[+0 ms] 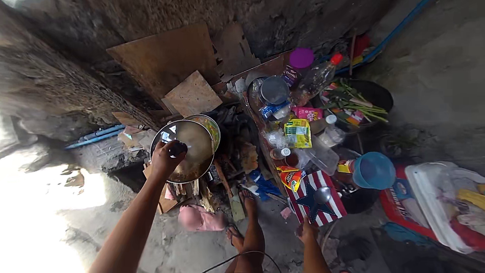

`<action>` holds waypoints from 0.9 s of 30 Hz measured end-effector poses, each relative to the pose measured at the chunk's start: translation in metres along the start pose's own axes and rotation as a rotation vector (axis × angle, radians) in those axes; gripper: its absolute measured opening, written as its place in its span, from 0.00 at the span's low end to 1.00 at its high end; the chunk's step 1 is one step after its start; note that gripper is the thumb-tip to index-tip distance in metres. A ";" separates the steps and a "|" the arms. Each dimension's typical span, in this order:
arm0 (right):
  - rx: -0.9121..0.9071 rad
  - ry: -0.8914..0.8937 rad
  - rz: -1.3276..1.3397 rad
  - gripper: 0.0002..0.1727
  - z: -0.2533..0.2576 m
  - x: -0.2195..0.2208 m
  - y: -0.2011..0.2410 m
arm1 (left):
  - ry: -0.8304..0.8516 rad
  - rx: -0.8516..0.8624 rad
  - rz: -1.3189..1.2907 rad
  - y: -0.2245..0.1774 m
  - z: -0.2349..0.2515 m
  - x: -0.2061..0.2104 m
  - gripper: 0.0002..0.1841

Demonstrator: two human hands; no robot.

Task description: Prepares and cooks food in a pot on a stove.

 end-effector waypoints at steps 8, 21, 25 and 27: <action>-0.031 0.092 -0.060 0.31 -0.010 -0.008 0.014 | 0.084 -0.090 -0.066 -0.023 0.070 0.037 0.27; -1.061 -0.073 -0.411 0.18 -0.110 -0.002 0.279 | 0.113 -0.151 -0.069 -0.017 0.096 0.064 0.27; -1.243 0.293 -0.760 0.15 -0.139 0.107 0.373 | 0.166 -0.215 -0.012 -0.015 0.096 0.067 0.29; -1.194 0.391 -0.985 0.16 -0.137 0.149 0.391 | 0.182 -0.225 0.004 -0.015 0.095 0.069 0.29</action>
Point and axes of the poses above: each hand's wrist, its own z-axis towards the middle knuckle, its own x-axis out of the palm, y = z × x, the point moved 9 cm from there along z, towards the middle knuckle, and after that the axes turned 8 degrees about y, right-handed, at the moved point
